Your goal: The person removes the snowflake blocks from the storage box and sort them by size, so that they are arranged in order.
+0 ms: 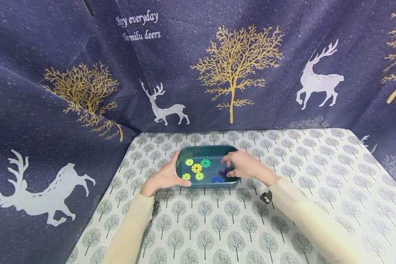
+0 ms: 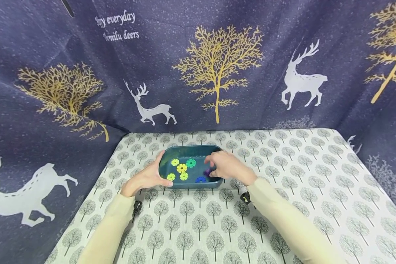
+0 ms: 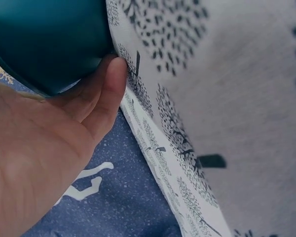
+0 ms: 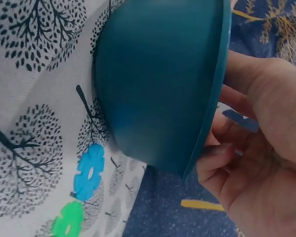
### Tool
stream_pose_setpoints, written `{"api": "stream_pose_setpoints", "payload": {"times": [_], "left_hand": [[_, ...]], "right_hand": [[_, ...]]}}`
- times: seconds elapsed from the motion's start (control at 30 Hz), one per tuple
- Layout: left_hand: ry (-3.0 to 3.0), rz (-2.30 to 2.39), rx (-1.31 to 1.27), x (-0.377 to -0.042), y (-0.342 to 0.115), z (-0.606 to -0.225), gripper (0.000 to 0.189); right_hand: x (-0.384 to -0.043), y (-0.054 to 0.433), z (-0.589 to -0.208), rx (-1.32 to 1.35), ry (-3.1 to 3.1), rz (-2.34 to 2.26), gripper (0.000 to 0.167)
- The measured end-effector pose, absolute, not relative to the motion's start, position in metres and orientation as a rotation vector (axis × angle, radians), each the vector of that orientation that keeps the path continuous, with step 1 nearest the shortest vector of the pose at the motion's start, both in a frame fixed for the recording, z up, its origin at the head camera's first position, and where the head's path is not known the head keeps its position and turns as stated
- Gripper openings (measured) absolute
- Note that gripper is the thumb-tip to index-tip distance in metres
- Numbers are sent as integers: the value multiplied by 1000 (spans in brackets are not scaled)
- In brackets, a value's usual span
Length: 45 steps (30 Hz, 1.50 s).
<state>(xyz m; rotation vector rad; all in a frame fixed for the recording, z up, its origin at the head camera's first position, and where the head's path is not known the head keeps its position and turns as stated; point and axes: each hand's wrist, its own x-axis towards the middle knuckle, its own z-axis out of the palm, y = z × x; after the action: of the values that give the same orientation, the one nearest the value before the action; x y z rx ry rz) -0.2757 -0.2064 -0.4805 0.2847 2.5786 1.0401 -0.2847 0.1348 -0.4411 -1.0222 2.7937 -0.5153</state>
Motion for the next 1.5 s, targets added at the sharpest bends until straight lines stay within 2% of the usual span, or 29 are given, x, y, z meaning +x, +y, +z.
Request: {"api": "stream_pose_setpoints", "payload": {"times": [0.27, 0.53, 0.73, 1.1, 1.5], "left_hand": [[2567, 1051, 280, -277, -207, -479, 150], [2549, 1093, 272, -273, -205, -477, 150], [2552, 1104, 290, -272, -203, -476, 150], [2558, 1134, 298, -274, -206, -480, 151], [2560, 1108, 263, -272, -204, -478, 151]], "right_hand": [[-299, 119, -450, -1217, 2608, -462, 47], [-305, 105, -458, -1157, 2525, -399, 54], [-304, 98, -460, -1188, 2535, -368, 52], [-302, 92, -464, -1079, 2559, -371, 43], [-298, 98, -463, -1013, 2549, -364, 42]]}}
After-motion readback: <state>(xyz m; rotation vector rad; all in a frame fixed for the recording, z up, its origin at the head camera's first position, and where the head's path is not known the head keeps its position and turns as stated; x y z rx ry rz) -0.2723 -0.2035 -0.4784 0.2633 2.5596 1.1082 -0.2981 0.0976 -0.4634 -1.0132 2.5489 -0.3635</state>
